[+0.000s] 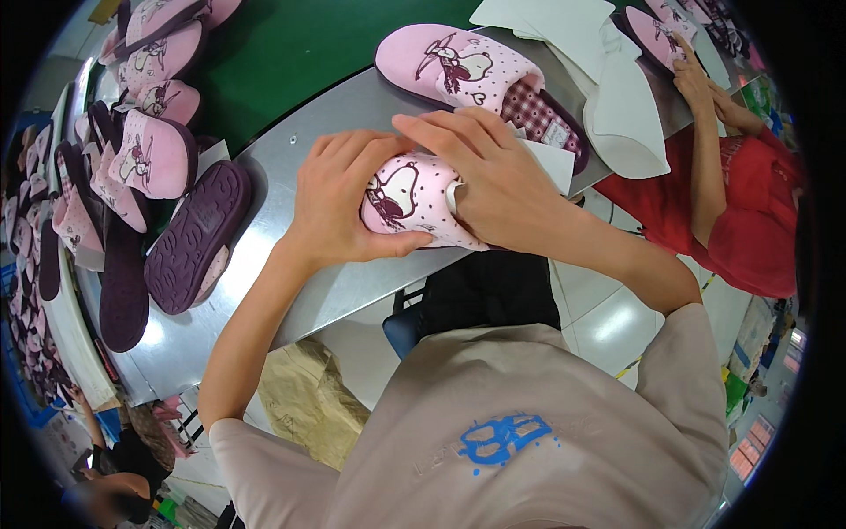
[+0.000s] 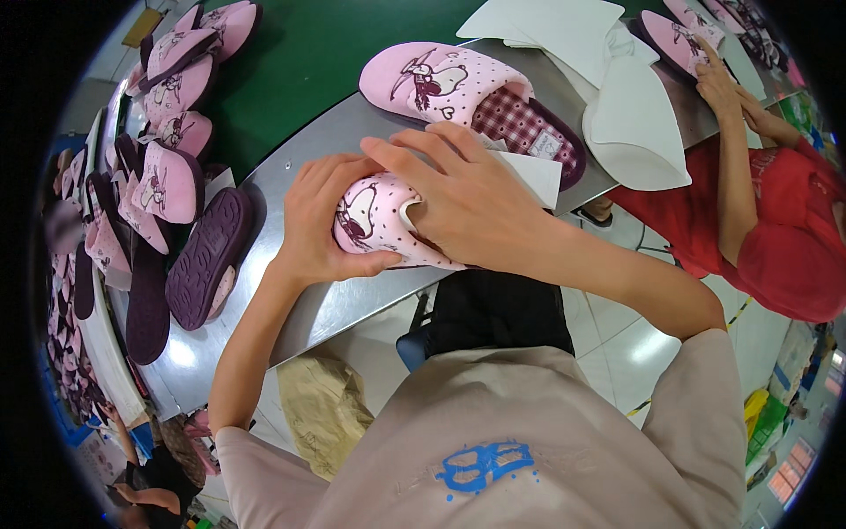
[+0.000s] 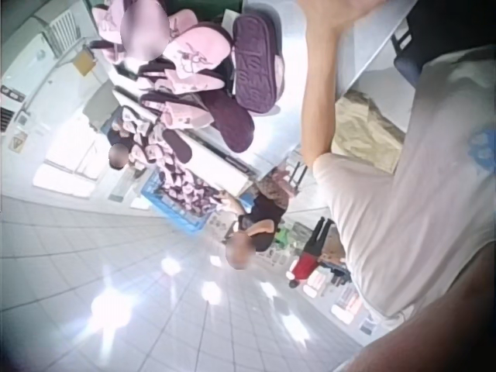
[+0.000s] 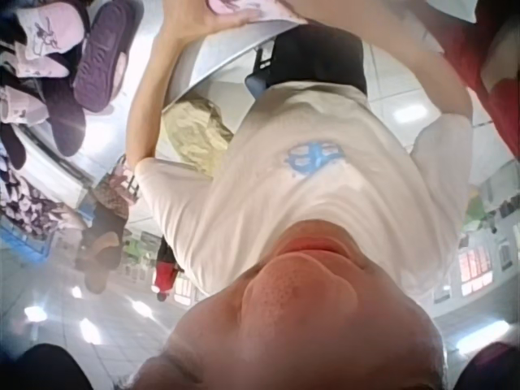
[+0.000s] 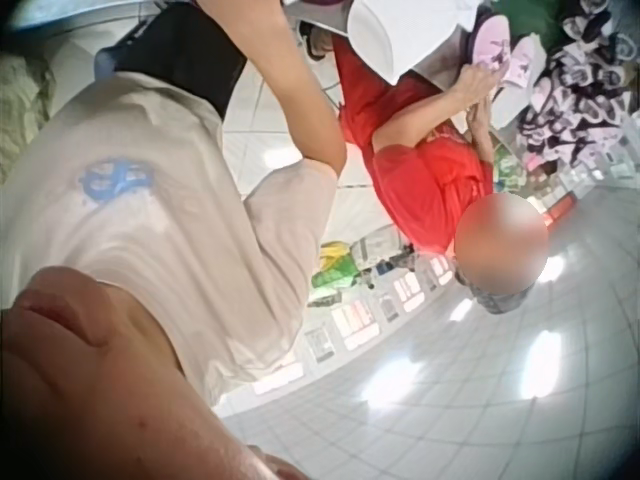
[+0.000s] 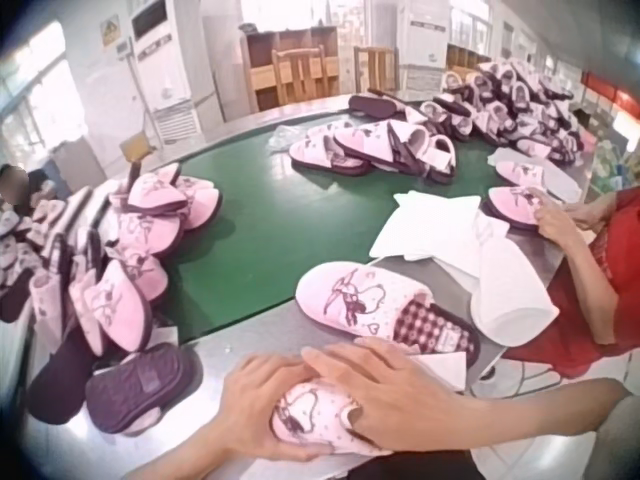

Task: The person inserts white paper inserts into pink cartoon-themed slippers on a factory table. The person repeatedly picks up slippers, places paper inside, and sets them aside, while a coworker performs similar actions nearby.

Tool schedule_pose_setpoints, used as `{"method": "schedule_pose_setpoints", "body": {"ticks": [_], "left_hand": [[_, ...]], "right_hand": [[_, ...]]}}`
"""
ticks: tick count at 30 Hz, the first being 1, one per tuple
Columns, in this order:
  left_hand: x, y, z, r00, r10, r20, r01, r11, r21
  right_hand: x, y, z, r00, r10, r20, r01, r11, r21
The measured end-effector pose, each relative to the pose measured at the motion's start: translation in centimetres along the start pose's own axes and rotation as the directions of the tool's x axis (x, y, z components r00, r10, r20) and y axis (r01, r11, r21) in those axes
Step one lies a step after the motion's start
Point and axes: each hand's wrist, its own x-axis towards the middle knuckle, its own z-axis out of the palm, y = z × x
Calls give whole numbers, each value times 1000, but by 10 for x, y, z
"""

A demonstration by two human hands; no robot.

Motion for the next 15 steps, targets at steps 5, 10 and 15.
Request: {"method": "schedule_pose_setpoints", "body": {"ticks": [5, 10, 15], "left_hand": [[0, -4, 2, 1000, 16, -2, -16, 1000, 13], [-2, -6, -4, 1000, -25, 16, 26, 997, -72], [0, 1, -1, 999, -55, -2, 54, 995, -85]], "right_hand": [[-2, 0, 2, 999, 22, -48, -21, 1000, 14], [-22, -26, -32, 958, 211, -195, -184, 972, 146], [-43, -59, -23, 864, 467, -188, -399, 863, 310]]}}
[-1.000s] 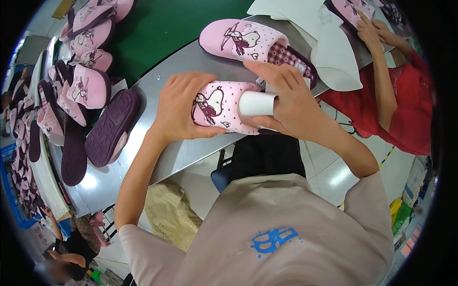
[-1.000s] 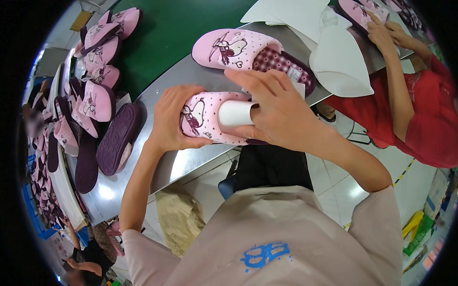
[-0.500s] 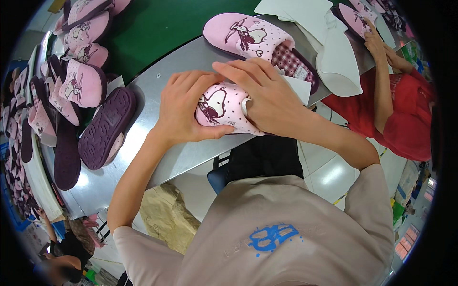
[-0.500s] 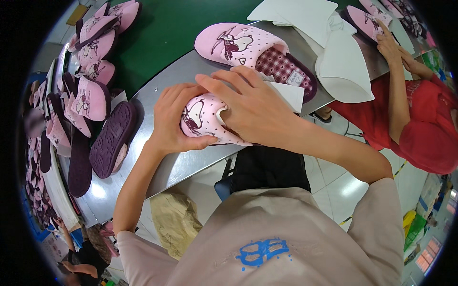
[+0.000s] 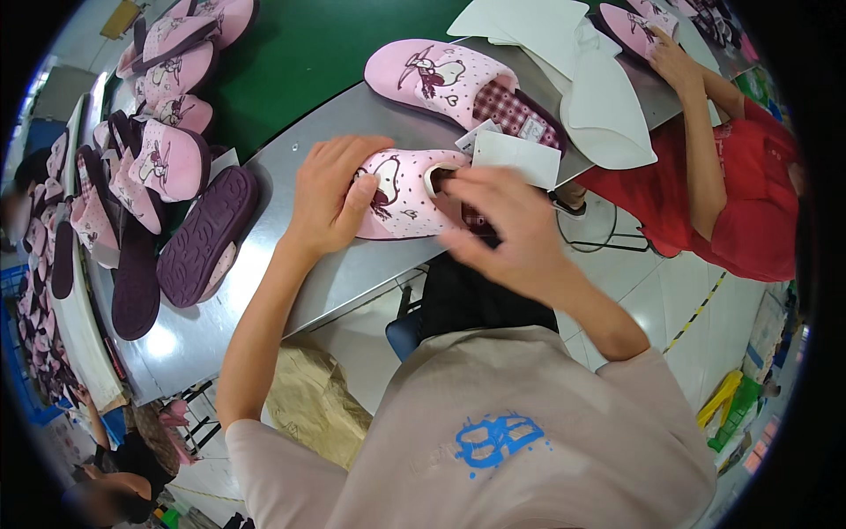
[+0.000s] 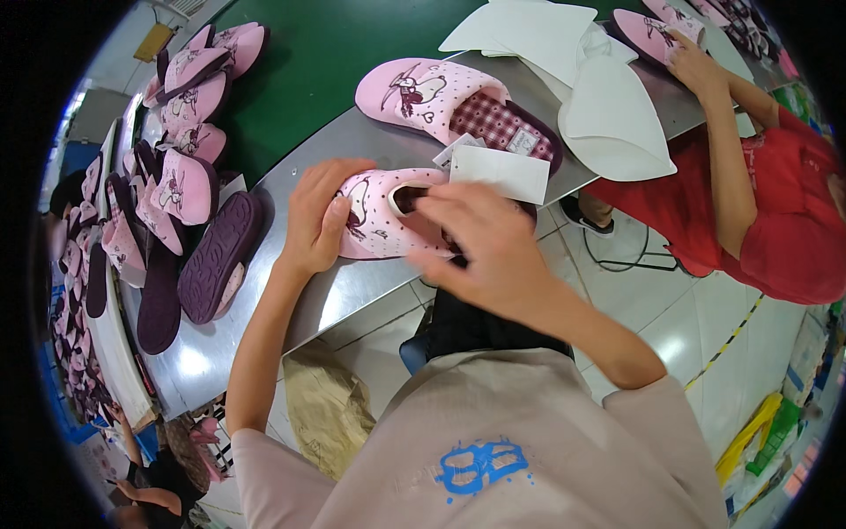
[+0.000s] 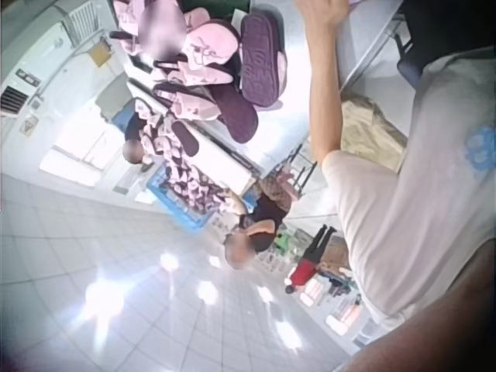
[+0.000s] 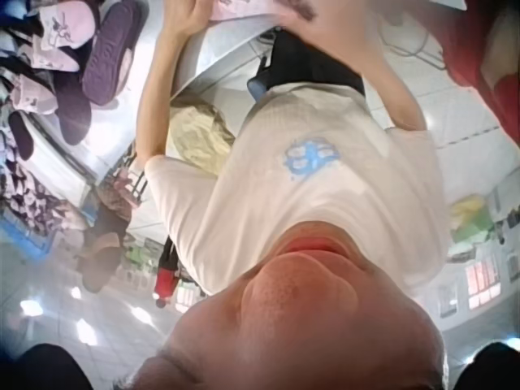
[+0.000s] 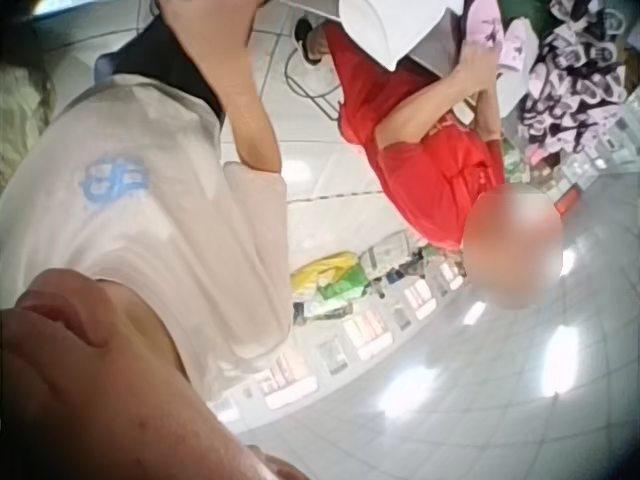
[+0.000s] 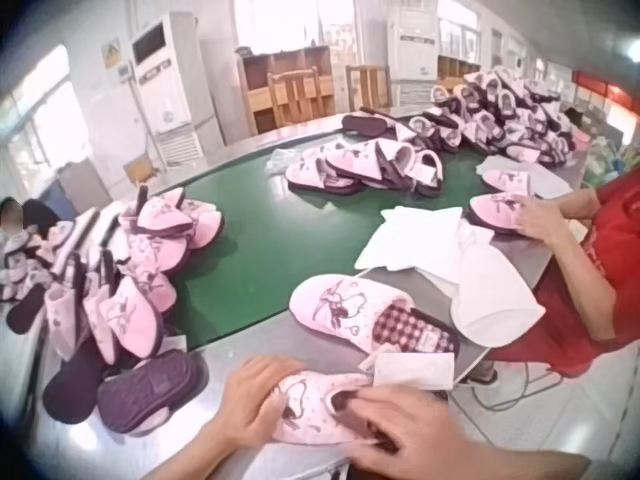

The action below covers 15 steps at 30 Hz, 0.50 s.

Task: The person inserts white paper inserts into pink cartoon-themed slippers on a factory table. The person repeatedly picks up slippers, places paper inside, and sets them aside, while a coworker performs similar actions nearby.

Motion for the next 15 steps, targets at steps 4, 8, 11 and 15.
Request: {"method": "schedule_pose_setpoints", "body": {"ticks": [4, 8, 11, 15], "left_hand": [[-1, 0, 1, 998, -57, -23, 57, 998, 20], [0, -2, 3, 995, -19, -93, 24, 998, 54], [-6, 6, 7, 973, -194, -125, 198, 980, 21], [-6, 10, 11, 957, -233, -172, 230, 972, -39]], "right_hand": [[-3, -18, 31, 992, 124, 27, -125, 991, 38], [-12, -8, 38, 996, -77, -49, 78, 997, 3], [-11, -10, 36, 1000, -14, -18, 15, 999, 42], [-14, -18, 33, 996, 71, 50, -76, 993, 90]]}}
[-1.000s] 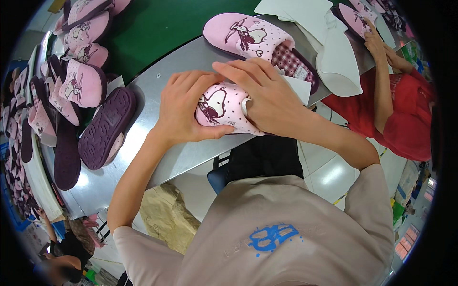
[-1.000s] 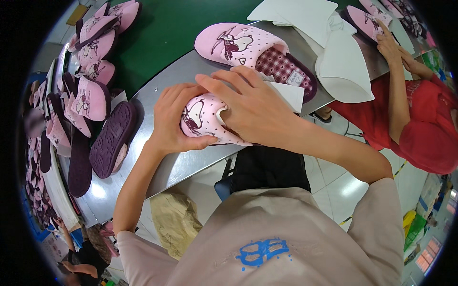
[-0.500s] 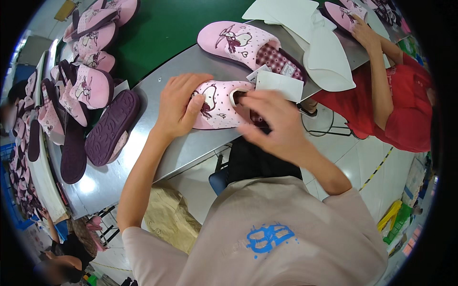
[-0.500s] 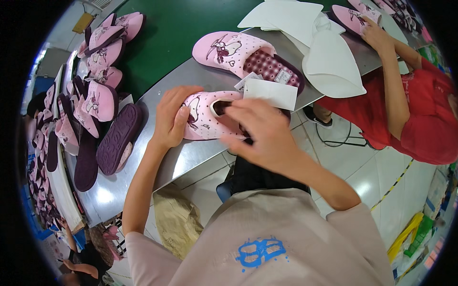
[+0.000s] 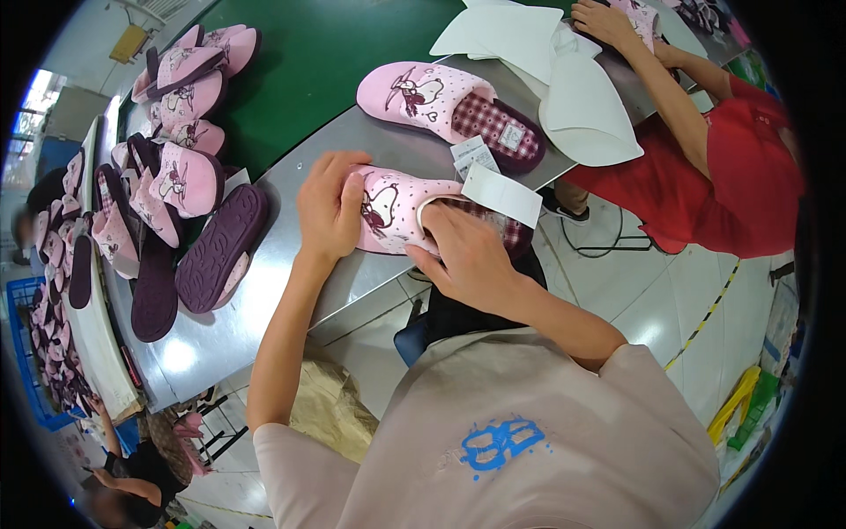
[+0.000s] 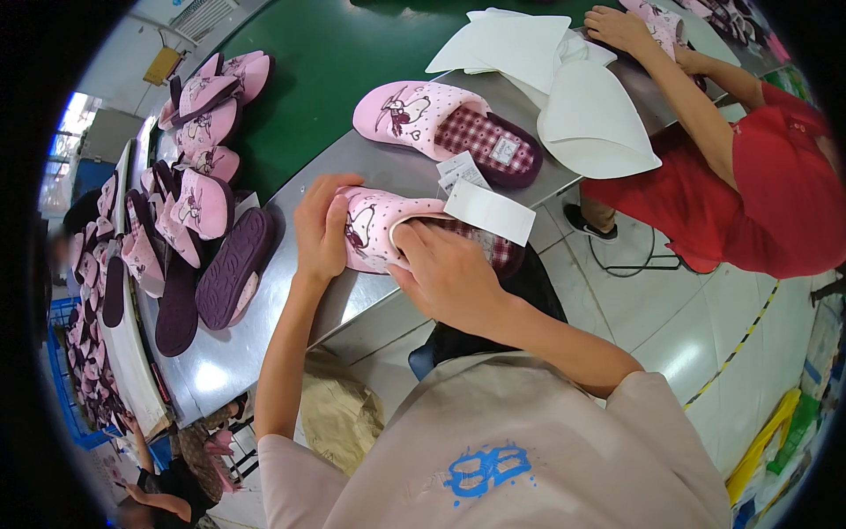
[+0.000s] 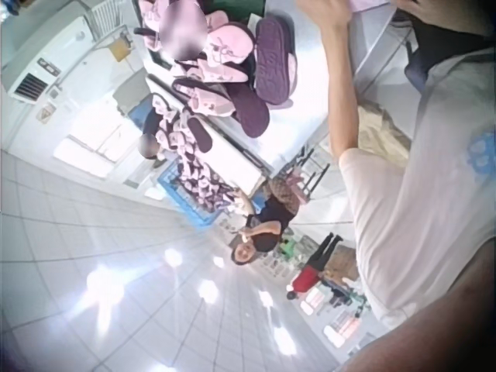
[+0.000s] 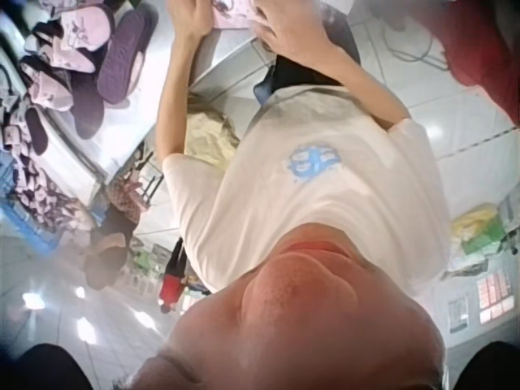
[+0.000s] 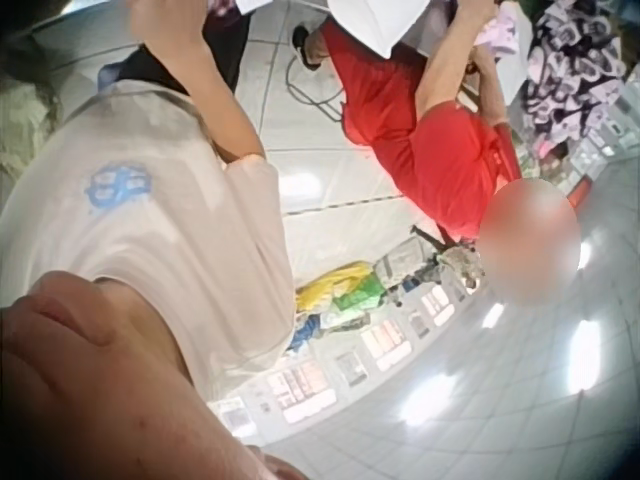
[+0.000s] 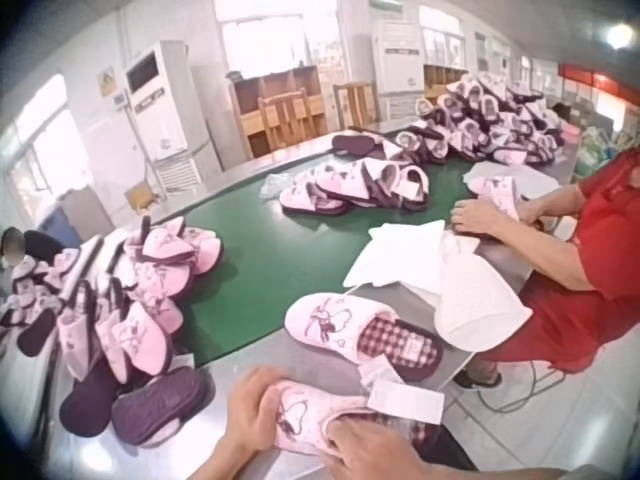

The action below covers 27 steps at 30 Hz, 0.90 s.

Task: The person inserts white paper inserts into pink cartoon-themed slippers on a factory table. The person repeatedly picks up slippers, places paper inside, and sets them aside, while a coworker performs similar actions nearby.

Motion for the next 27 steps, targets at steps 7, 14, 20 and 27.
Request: {"method": "schedule_pose_setpoints", "body": {"ticks": [7, 14, 20, 27], "left_hand": [[-5, 17, -14, 989, 37, -140, -33, 999, 32], [6, 51, -37, 939, -273, -211, 223, 947, -230], [-22, 49, -39, 953, -304, 14, 296, 917, -266], [-38, 67, -46, 937, -195, 290, 314, 834, -454]], "right_hand": [[6, 12, -2, 977, -141, 161, 149, 988, -40], [13, 69, -9, 810, -433, 396, 444, 893, 69], [22, 43, -20, 899, -187, 396, -146, 725, 673], [61, 28, -15, 664, -184, 725, -604, 440, 665]]}}
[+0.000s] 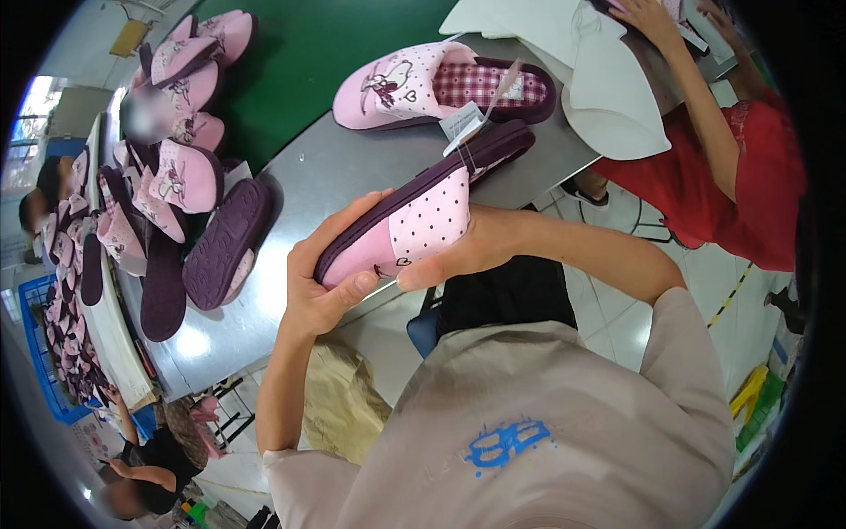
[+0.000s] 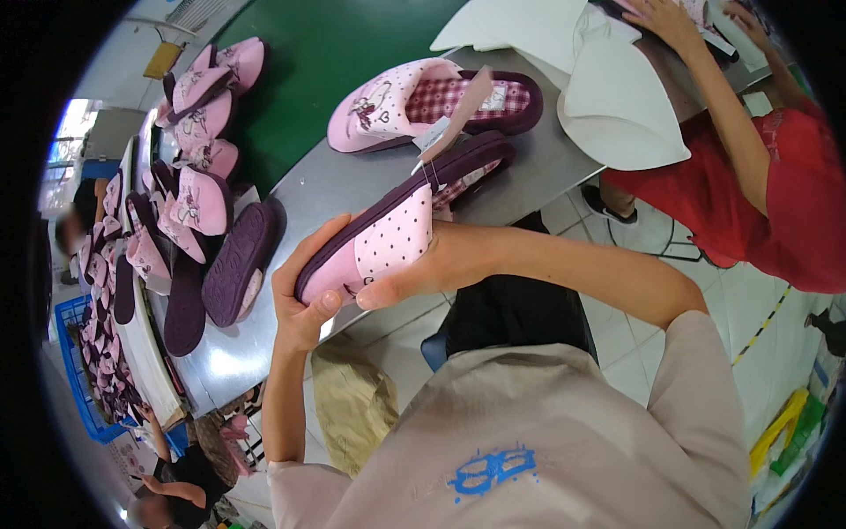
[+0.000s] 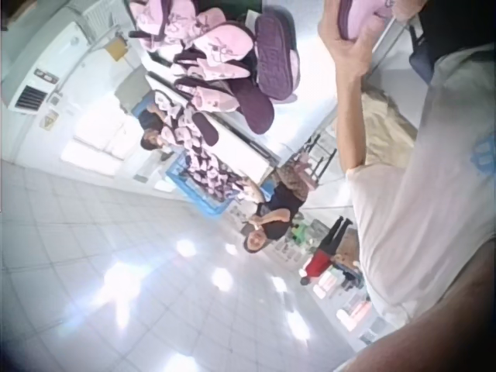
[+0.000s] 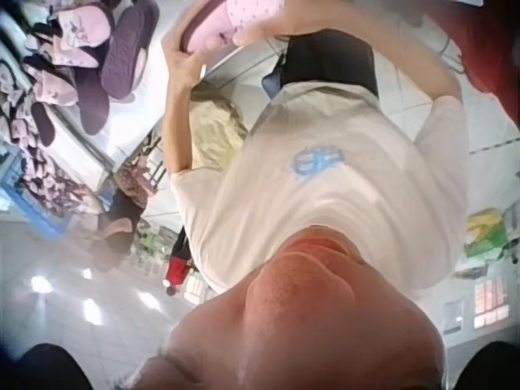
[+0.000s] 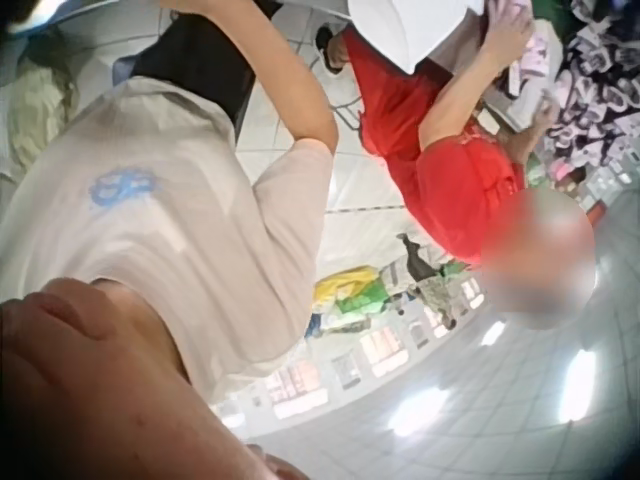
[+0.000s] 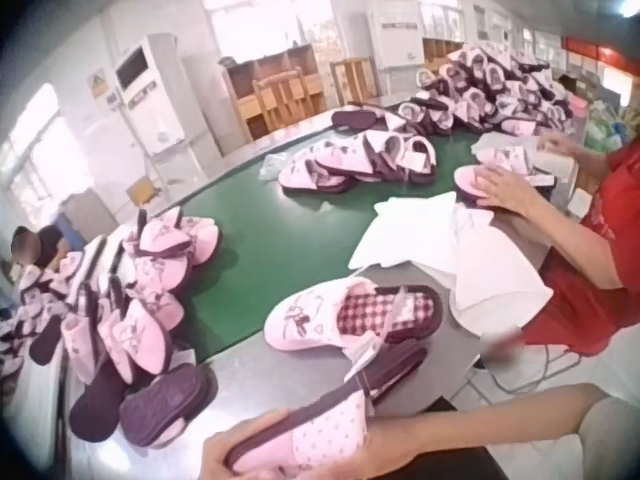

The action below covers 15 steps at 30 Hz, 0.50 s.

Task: The person inserts white paper inserts into pink cartoon-themed slippers on a factory table. The person repeatedly picks up slippers, places paper inside, and sets them aside, while a coworker performs similar actions nearby.

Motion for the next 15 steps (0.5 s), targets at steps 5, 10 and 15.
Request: {"method": "schedule_pose_setpoints", "body": {"ticks": [5, 10, 15], "left_hand": [[1, -3, -2, 996, 54, 73, -61, 994, 92], [1, 0, -4, 998, 13, 54, -22, 985, 169], [-11, -12, -5, 993, 57, -106, -39, 986, 163]], "right_hand": [[0, 0, 0, 998, 43, 54, -39, 996, -76], [-3, 10, 6, 1000, 13, -20, -14, 999, -40], [-18, 30, 7, 886, -459, -67, 269, 627, -731]]}}
